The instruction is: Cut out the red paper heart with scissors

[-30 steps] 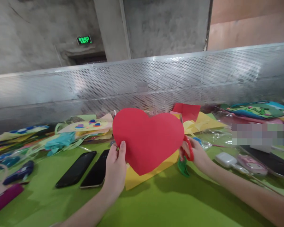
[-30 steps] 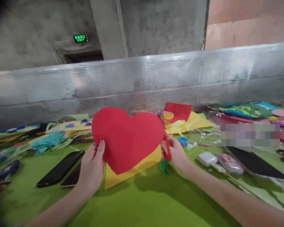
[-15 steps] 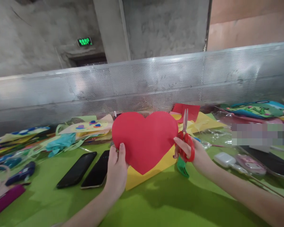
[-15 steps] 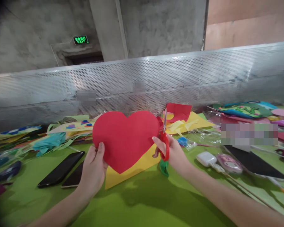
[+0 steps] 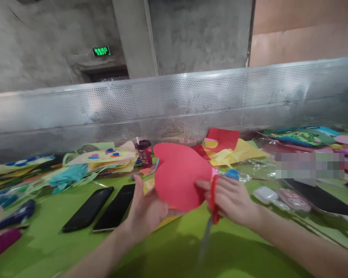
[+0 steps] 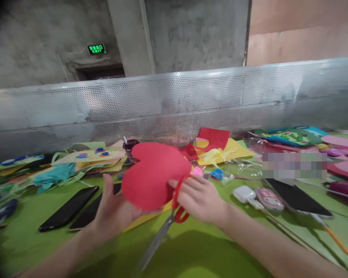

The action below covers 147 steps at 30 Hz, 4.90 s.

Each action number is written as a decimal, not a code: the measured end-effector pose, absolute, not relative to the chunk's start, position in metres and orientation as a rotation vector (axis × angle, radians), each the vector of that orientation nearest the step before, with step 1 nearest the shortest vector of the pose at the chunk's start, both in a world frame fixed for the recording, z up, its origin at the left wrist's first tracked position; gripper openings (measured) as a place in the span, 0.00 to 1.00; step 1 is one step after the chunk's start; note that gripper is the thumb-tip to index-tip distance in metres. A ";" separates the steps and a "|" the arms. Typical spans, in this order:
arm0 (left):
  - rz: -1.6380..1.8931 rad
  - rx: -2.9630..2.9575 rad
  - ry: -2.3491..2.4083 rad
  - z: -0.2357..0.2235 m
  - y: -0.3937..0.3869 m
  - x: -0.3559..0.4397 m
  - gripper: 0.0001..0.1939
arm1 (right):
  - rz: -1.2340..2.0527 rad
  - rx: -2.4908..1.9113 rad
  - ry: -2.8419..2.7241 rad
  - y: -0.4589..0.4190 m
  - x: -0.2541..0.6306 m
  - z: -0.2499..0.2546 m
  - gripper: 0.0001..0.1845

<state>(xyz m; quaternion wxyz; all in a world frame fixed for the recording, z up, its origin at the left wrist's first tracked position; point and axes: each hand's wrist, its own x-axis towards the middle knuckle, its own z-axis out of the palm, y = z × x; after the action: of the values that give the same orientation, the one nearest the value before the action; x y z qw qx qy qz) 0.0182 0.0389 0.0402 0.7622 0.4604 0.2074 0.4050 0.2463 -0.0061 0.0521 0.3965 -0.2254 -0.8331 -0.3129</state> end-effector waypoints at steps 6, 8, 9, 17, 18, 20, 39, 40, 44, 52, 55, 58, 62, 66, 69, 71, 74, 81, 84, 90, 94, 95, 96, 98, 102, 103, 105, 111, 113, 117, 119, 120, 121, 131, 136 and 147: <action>0.869 1.153 0.866 0.036 0.054 0.011 0.26 | -1.059 -0.371 -2.500 -0.009 0.220 0.042 0.12; 0.902 1.208 0.891 0.032 0.061 0.008 0.25 | -0.991 -0.342 -2.544 -0.009 0.218 0.038 0.11; 0.924 1.235 0.919 0.031 0.065 0.007 0.24 | -0.925 -0.353 -2.536 -0.009 0.218 0.037 0.11; 1.039 1.403 1.170 0.051 0.080 -0.017 0.19 | 0.081 -1.171 -1.901 0.003 0.248 0.045 0.10; 1.058 1.414 1.176 0.054 0.080 -0.019 0.20 | 0.196 -1.225 -1.825 0.006 0.251 0.046 0.12; 1.100 1.423 1.178 0.059 0.080 -0.022 0.20 | 0.431 -1.287 -1.723 0.012 0.254 0.047 0.15; 1.143 1.434 1.187 0.074 0.071 -0.031 0.23 | 0.949 -1.351 -1.629 0.004 0.244 0.063 0.12; 1.145 1.435 1.185 0.076 0.070 -0.032 0.22 | 0.957 -1.356 -1.630 0.002 0.243 0.065 0.12; 1.152 1.437 1.198 0.082 0.068 -0.035 0.20 | 0.974 -1.379 -1.648 -0.001 0.241 0.069 0.13; 1.192 1.428 1.283 0.087 0.070 -0.038 0.16 | 0.989 -1.399 -1.680 0.000 0.243 0.065 0.13; 1.200 1.450 1.307 0.087 0.070 -0.039 0.15 | 0.995 -1.424 -1.691 0.000 0.243 0.066 0.13; 1.210 1.468 1.315 0.087 0.070 -0.039 0.15 | 1.013 -1.429 -1.690 -0.001 0.242 0.067 0.13; 1.208 1.488 1.319 0.087 0.069 -0.038 0.15 | 1.039 -1.414 -1.681 -0.002 0.241 0.067 0.13; 1.210 1.502 1.331 0.087 0.068 -0.038 0.15 | 1.073 -1.394 -1.672 -0.002 0.240 0.069 0.13; 1.217 1.508 1.343 0.087 0.069 -0.037 0.14 | 1.078 -1.412 -1.660 -0.003 0.239 0.070 0.12; 1.228 1.511 1.356 0.087 0.069 -0.037 0.14 | 1.080 -1.424 -1.655 -0.003 0.238 0.069 0.12; 1.240 1.517 1.367 0.087 0.070 -0.038 0.14 | 1.090 -1.421 -1.656 -0.002 0.238 0.068 0.12; 1.239 1.521 1.358 0.087 0.070 -0.038 0.16 | 1.092 -1.419 -1.676 -0.003 0.239 0.069 0.12; 1.230 1.521 1.365 0.086 0.070 -0.039 0.16 | 1.096 -1.426 -1.674 -0.003 0.239 0.070 0.13; 1.228 1.526 1.370 0.084 0.071 -0.039 0.17 | 1.086 -1.418 -1.694 -0.002 0.238 0.069 0.14; 1.227 1.523 1.372 0.084 0.070 -0.038 0.17 | 1.085 -1.414 -1.699 -0.002 0.239 0.068 0.13; 1.226 1.520 1.373 0.084 0.070 -0.038 0.16 | 1.085 -1.411 -1.700 -0.002 0.239 0.068 0.13; 1.225 1.518 1.374 0.085 0.070 -0.038 0.16 | 1.085 -1.407 -1.702 -0.002 0.239 0.068 0.12; 1.227 1.514 1.374 0.085 0.070 -0.037 0.16 | 1.087 -1.399 -1.704 -0.001 0.240 0.069 0.12; 1.233 1.515 1.368 0.086 0.069 -0.037 0.16 | 1.087 -1.400 -1.700 0.000 0.241 0.068 0.11; 1.230 1.516 1.367 0.086 0.069 -0.037 0.16 | 1.085 -1.403 -1.697 0.000 0.241 0.068 0.11; 1.222 1.518 1.364 0.086 0.069 -0.038 0.16 | 1.084 -1.407 -1.693 -0.001 0.240 0.068 0.11; 1.213 1.517 1.348 0.083 0.070 -0.039 0.17 | 1.091 -1.403 -1.689 -0.001 0.240 0.067 0.12; 1.218 1.521 1.346 0.082 0.072 -0.039 0.18 | 1.092 -1.406 -1.691 -0.001 0.240 0.067 0.12; 1.234 1.530 1.341 0.080 0.074 -0.040 0.18 | 1.087 -1.408 -1.692 0.000 0.240 0.067 0.12; 1.237 1.533 1.340 0.079 0.074 -0.041 0.18 | 1.086 -1.407 -1.691 0.000 0.240 0.068 0.13; 1.236 1.534 1.342 0.079 0.074 -0.041 0.18 | 1.087 -1.407 -1.690 0.000 0.240 0.068 0.13; 1.235 1.534 1.343 0.079 0.074 -0.041 0.18 | 1.086 -1.408 -1.689 0.000 0.240 0.068 0.13; 1.240 1.539 1.353 0.080 0.075 -0.041 0.16 | 1.095 -1.417 -1.687 0.001 0.242 0.065 0.12; 1.230 1.546 1.367 0.080 0.074 -0.042 0.17 | 1.088 -1.420 -1.686 0.002 0.242 0.065 0.12; 1.245 1.544 1.370 0.081 0.072 -0.040 0.17 | 1.081 -1.442 -1.687 0.001 0.242 0.066 0.12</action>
<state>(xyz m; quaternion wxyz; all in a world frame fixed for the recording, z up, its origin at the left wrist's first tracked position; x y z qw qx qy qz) -0.0405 0.0721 0.0814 0.3573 0.5983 0.5306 0.4825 0.2421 0.0005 0.0664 0.3300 -0.5515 -0.6450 0.4134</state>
